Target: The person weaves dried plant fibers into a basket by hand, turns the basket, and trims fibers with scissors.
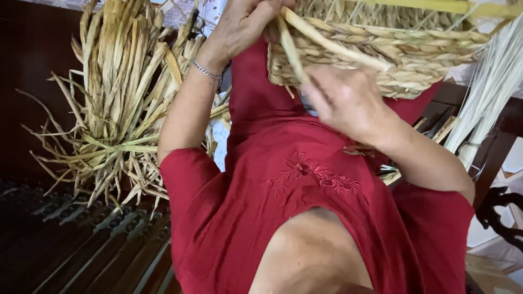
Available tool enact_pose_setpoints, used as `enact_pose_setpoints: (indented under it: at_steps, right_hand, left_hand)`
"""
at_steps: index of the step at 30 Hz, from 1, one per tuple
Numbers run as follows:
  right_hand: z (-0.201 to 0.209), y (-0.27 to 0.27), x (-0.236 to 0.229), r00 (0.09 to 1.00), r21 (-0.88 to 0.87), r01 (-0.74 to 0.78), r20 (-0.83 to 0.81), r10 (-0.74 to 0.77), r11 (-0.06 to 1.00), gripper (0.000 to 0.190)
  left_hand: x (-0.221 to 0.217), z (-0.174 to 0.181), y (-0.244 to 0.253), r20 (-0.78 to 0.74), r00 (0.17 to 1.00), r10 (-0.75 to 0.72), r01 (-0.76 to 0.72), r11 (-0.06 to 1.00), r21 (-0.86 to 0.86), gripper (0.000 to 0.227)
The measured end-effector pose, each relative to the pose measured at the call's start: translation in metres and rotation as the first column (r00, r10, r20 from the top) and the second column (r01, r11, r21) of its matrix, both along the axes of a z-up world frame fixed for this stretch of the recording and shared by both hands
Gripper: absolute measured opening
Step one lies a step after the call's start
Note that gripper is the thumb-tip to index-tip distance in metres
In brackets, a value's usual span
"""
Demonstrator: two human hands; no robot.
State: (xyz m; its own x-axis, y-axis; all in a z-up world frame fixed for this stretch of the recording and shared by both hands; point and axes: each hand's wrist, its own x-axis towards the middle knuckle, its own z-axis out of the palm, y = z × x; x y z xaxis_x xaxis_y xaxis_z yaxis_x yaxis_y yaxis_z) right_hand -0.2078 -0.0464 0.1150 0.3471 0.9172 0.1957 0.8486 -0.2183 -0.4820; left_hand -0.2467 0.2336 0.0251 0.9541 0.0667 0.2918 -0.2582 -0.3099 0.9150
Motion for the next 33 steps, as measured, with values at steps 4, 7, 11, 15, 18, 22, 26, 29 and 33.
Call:
enact_pose_setpoints:
  at_steps: [4,7,11,15,18,22,26,29,33]
  right_hand:
    - [0.02,0.004,0.013,0.966,0.271,-0.051,0.257,-0.021,0.961,0.008]
    - [0.033,0.017,0.032,0.817,0.227,-0.038,0.568,-0.101,0.973,0.003]
    - [0.02,-0.002,0.052,0.722,0.176,0.141,0.655,-0.222,0.974,0.008]
    - [-0.011,-0.024,0.06,0.839,0.041,0.227,0.5,-0.217,0.973,0.024]
    - [-0.005,-0.021,0.06,0.907,0.033,0.229,0.355,-0.225,0.973,0.027]
    - [0.029,-0.013,0.044,0.945,-0.084,0.273,0.212,-0.25,0.958,0.03]
    - [0.05,-0.02,0.027,0.971,-0.002,0.166,0.173,-0.163,0.986,0.017]
    - [0.058,-0.016,0.019,0.936,0.121,0.066,0.336,-0.104,0.99,0.016]
    - [0.084,0.012,0.007,0.846,0.172,0.01,0.524,-0.1,0.985,0.016]
  left_hand:
    - [0.002,0.016,-0.006,-0.153,0.987,-0.052,0.041,0.996,-0.076,0.03]
    - [0.002,0.014,-0.006,0.091,0.995,0.026,-0.049,0.964,0.26,0.027]
    - [0.001,0.018,-0.011,0.121,0.991,0.058,-0.092,0.949,0.302,0.025]
    - [-0.004,0.024,-0.027,0.254,0.956,0.148,-0.232,0.91,0.343,0.018]
    - [-0.007,0.008,-0.041,0.418,0.818,0.394,-0.57,0.65,0.503,0.039]
    - [-0.016,0.018,-0.055,0.519,0.823,0.232,-0.518,0.681,0.517,0.043]
    - [-0.018,0.032,-0.057,0.377,0.919,0.114,-0.305,0.813,0.497,0.065]
    - [-0.019,0.042,-0.048,0.279,0.96,0.013,-0.141,0.886,0.441,0.065]
    - [-0.017,0.052,-0.046,0.234,0.971,-0.053,-0.059,0.892,0.448,0.043]
